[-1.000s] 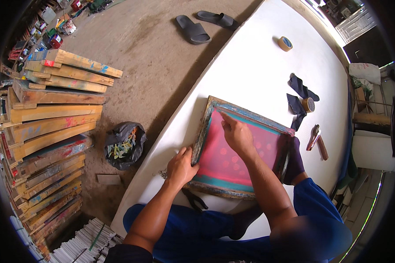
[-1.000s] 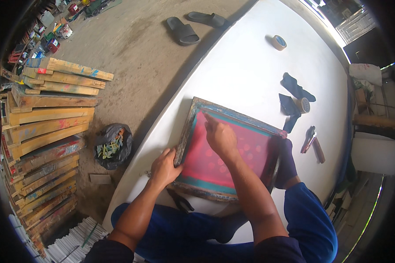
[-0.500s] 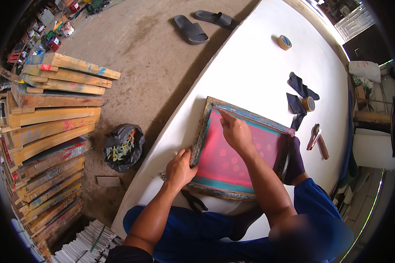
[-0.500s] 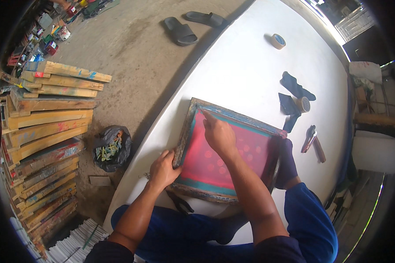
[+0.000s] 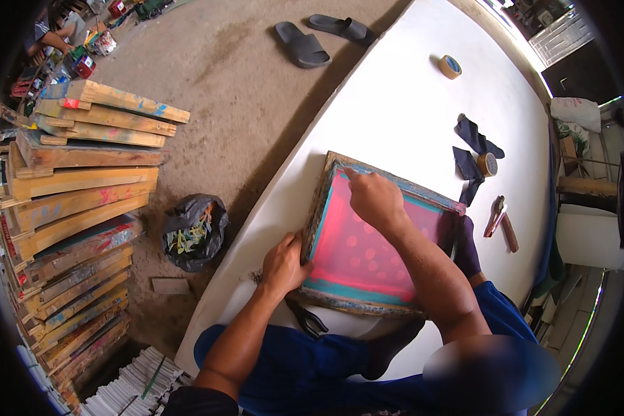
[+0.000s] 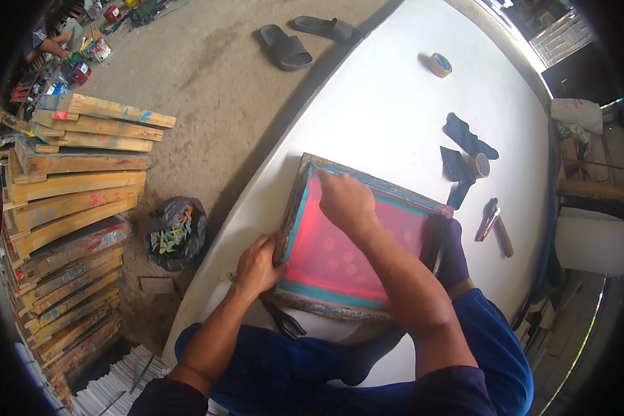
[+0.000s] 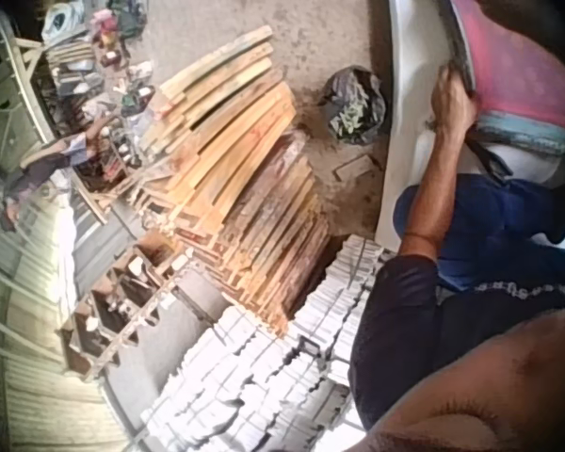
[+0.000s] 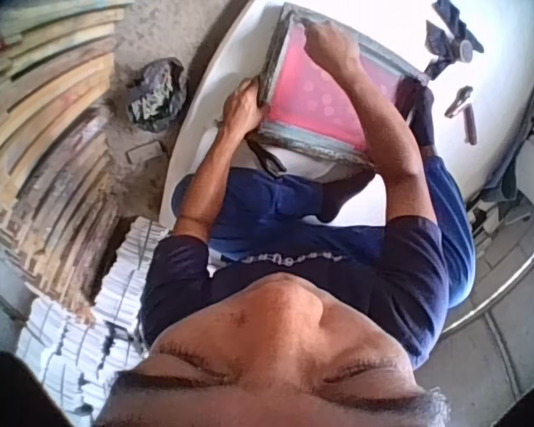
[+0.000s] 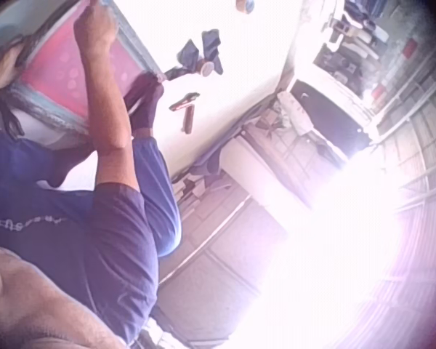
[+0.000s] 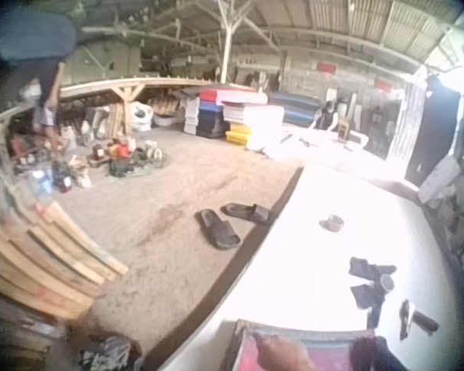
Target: The person sits on the floor and uses a small metal tool to scrape the edge of a rectangular frame with a pink surface. The person repeatedly scrapes along the frame's border, removing material and creating small debris.
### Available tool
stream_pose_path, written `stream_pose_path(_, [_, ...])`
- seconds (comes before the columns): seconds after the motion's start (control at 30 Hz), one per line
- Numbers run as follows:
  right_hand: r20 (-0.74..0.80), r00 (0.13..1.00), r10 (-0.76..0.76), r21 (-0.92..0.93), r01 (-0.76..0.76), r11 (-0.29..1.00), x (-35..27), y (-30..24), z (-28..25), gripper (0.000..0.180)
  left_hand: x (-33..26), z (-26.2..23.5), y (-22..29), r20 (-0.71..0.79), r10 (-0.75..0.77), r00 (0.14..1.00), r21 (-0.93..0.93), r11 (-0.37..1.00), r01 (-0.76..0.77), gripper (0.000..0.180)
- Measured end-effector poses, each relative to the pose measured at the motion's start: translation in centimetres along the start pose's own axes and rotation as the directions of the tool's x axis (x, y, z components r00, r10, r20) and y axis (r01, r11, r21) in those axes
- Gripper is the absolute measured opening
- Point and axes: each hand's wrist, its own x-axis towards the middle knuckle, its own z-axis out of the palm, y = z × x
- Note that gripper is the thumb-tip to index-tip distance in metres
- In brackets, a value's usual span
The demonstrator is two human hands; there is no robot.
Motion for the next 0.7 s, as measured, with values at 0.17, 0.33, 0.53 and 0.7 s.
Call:
stream_pose_path(0.17, [-0.007, 1.000, 0.003, 0.261, -0.001, 0.965, 0.6, 0.8, 0.8, 0.041, 0.3, 0.0, -0.2, 0.022, 0.002, 1.000, -0.023, 1.000, -0.002, 0.066])
stream_pose_path(0.33, [0.078, 0.992, 0.102, 0.330, -0.122, 0.936, -0.4, 0.4, 0.9, 0.042, 0.1, 0.3, -0.7, 0.013, 0.000, 1.000, -0.034, 0.999, 0.001, 0.060])
stream_pose_path(0.53, [-0.095, 0.995, -0.010, 0.446, 0.052, 0.893, -0.1, 3.5, 3.8, 0.044, 0.4, 0.5, -0.7, 0.000, 0.009, 1.000, -0.079, 0.997, -0.009, 0.054])
stream_pose_path(0.7, [0.032, 0.998, 0.048, 0.560, -0.058, 0.827, 0.4, 4.0, 4.1, 0.042, 0.3, 0.6, -0.8, -0.017, -0.010, 1.000, -0.069, 0.998, 0.008, 0.046])
